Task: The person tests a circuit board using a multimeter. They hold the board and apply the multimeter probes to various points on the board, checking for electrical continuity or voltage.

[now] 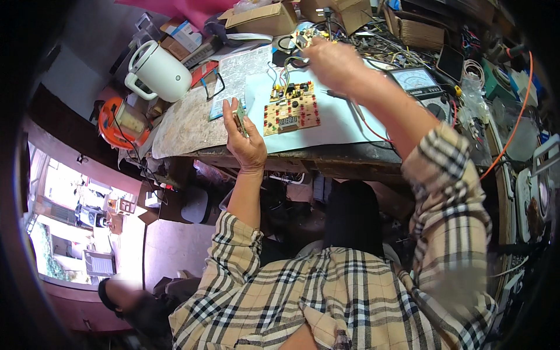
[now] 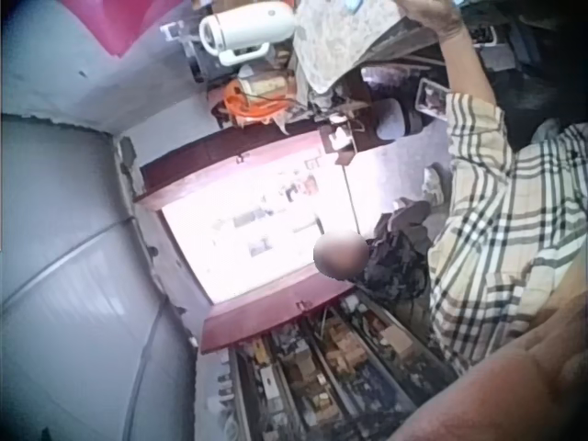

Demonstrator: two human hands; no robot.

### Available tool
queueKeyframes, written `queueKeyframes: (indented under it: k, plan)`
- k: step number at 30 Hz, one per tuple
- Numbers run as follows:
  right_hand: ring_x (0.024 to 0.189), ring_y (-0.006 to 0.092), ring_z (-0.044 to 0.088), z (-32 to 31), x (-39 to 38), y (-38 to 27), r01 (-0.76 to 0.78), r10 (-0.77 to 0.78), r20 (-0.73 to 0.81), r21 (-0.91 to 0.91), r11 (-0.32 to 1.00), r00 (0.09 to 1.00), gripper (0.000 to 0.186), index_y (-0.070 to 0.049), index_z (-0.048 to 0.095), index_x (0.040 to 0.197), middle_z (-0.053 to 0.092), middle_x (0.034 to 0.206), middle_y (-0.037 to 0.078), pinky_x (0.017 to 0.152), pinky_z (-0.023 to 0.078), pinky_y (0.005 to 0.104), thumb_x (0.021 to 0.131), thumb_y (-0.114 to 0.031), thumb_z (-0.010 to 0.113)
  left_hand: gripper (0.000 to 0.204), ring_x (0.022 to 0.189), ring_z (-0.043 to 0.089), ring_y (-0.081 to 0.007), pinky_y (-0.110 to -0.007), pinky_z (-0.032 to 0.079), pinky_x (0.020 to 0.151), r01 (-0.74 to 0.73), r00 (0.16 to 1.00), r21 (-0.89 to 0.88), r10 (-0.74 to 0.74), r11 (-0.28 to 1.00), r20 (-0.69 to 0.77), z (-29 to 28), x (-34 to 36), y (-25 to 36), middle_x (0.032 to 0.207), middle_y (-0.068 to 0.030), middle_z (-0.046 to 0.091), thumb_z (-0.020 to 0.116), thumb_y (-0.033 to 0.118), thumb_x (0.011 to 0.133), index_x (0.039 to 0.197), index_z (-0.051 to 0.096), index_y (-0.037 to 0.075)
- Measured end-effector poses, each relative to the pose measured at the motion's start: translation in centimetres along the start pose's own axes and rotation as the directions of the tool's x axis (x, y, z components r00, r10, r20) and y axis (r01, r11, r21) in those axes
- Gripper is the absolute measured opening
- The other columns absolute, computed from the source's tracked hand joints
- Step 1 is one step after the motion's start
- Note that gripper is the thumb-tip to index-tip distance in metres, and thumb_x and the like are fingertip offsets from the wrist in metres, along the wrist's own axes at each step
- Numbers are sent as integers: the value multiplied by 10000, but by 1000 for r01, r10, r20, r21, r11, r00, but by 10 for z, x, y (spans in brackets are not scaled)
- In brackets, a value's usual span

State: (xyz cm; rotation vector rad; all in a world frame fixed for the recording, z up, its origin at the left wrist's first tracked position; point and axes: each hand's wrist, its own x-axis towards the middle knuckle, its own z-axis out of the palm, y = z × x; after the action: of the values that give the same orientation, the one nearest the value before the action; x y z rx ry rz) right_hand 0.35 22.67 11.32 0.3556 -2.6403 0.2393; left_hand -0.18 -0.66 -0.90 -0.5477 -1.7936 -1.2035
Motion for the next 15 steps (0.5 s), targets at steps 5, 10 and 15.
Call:
queueKeyframes:
  k: [5, 10, 15]
  plan:
    - [715, 263, 642, 36, -75, -79, 93, 51, -220, 595, 798, 974, 168, -6, 656, 994, 642, 867, 153, 679, 521, 341, 871, -121, 668, 534, 1219, 534, -390, -482, 426, 1017, -449, 890, 253, 407, 857, 204, -2, -8, 15, 1324, -232, 556, 558, 1, 885, 1396, 425, -82]
    - [822, 88, 620, 64, -105, -93, -249, 267, 187, 943, 222, 945, 193, 15, 630, 1043, 657, 907, 40, 742, 514, 245, 911, -120, 671, 475, 1265, 529, -315, -516, 391, 1019, -552, 824, 269, 466, 789, 323, -12, -23, 32, 1354, -158, 567, 573, 59, 910, 1361, 477, -54]
    - [833, 52, 592, 85, -118, -93, -169, 200, 196, 975, -144, 960, 174, 29, 621, 1024, 642, 904, 11, 737, 507, 225, 918, -104, 659, 513, 1268, 525, -308, -464, 364, 1015, -597, 792, 366, 452, 714, 409, -23, -27, 47, 1334, -113, 600, 533, 287, 987, 1367, 485, -55]
